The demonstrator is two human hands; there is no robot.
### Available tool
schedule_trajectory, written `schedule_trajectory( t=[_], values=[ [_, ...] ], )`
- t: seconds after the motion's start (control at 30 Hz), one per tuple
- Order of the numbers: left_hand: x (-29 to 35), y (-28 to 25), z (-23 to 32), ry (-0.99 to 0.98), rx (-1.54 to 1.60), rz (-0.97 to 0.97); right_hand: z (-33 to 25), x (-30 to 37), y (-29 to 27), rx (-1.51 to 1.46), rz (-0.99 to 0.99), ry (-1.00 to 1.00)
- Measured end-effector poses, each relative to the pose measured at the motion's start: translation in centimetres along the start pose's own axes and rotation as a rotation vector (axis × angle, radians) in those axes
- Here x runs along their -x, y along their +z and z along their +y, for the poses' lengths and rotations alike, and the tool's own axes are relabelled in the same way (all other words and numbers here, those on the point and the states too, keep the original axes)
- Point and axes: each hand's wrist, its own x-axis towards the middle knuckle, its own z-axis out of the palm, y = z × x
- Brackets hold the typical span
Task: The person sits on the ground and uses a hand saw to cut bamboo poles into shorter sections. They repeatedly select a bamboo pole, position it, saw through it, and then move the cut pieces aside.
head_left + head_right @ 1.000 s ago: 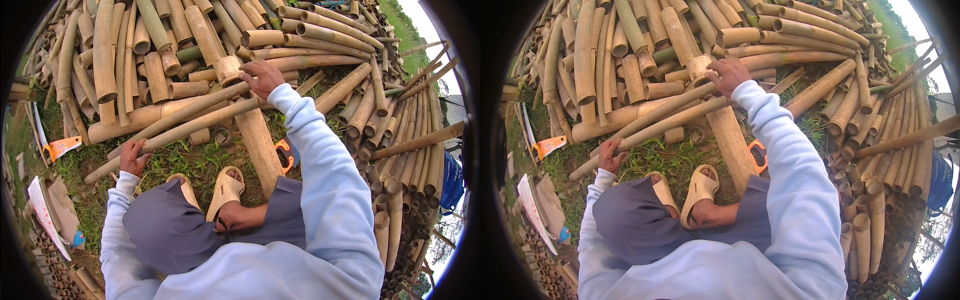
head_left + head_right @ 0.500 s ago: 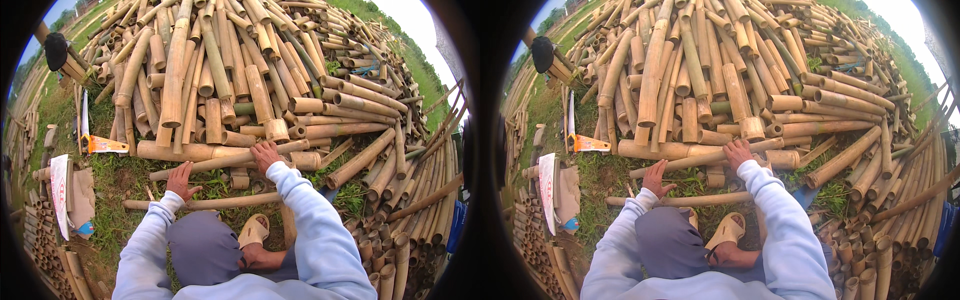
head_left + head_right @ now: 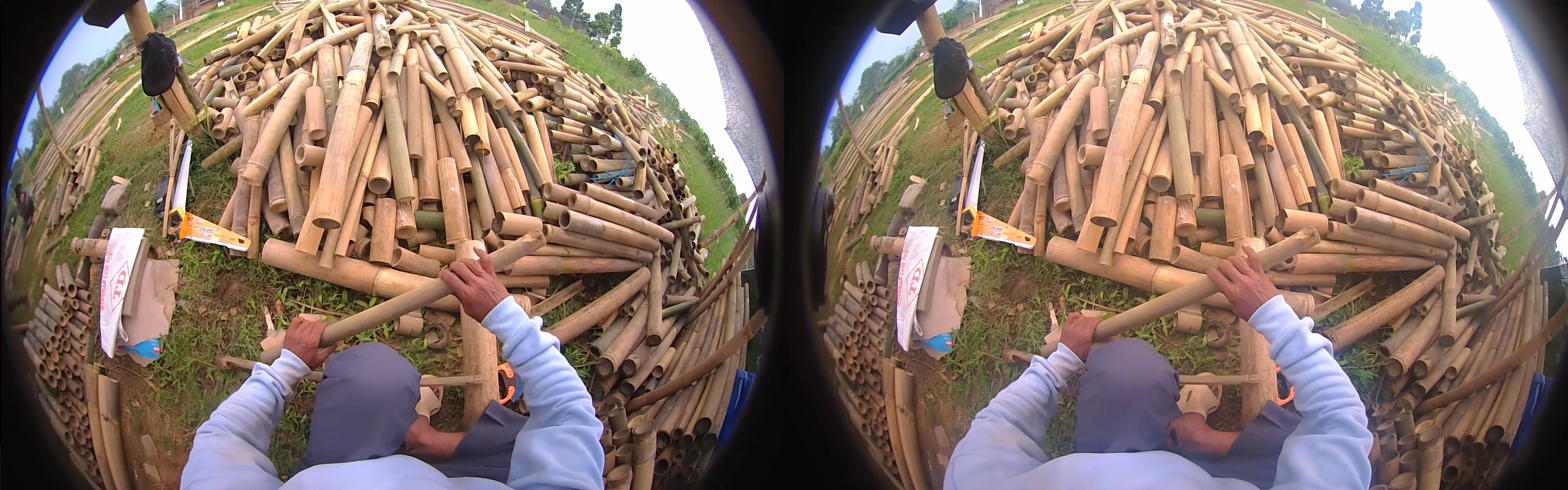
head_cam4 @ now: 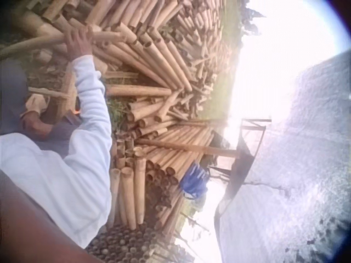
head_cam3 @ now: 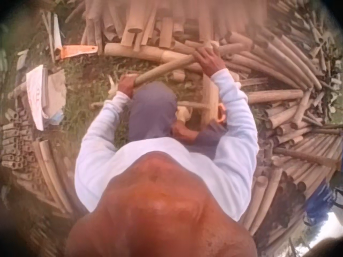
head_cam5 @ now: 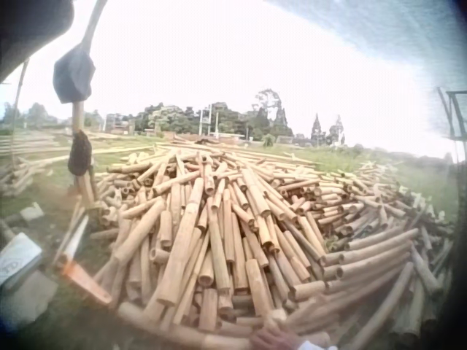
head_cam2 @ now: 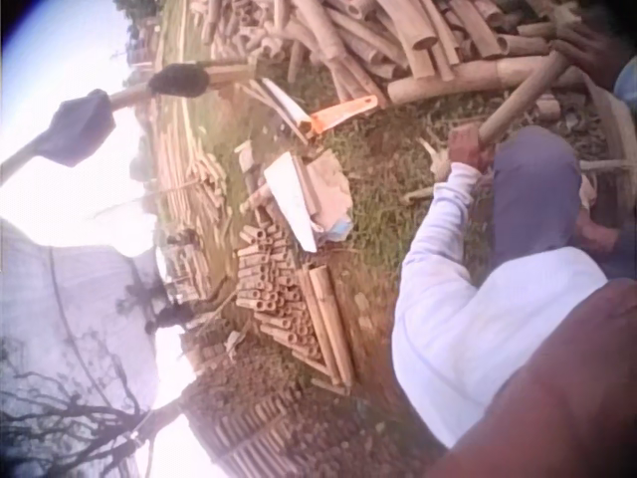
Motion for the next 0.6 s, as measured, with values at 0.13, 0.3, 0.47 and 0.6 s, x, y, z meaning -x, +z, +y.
schedule_trajectory(
  t=[0.13,0.3,0.47,0.6],
  values=[
    [5.1,0.1,-0.5,-0.170,0.099,-0.077,-4.9,-0.5,-2.1,-0.110,0.135,0.174],
    [5.2,-2.3,0.8,-0.462,0.178,-0.043,-12.1,8.8,-1.8,-0.408,0.323,0.647],
    [-12.1,-10.4,-7.5,-0.660,0.366,0.181,-17.5,16.6,-0.7,-0.573,0.322,1.006],
    [-35.7,-28.6,-9.9,-0.315,0.208,1.052,-18.6,17.5,-2.0,-0.570,0.367,1.023]
  ],
)
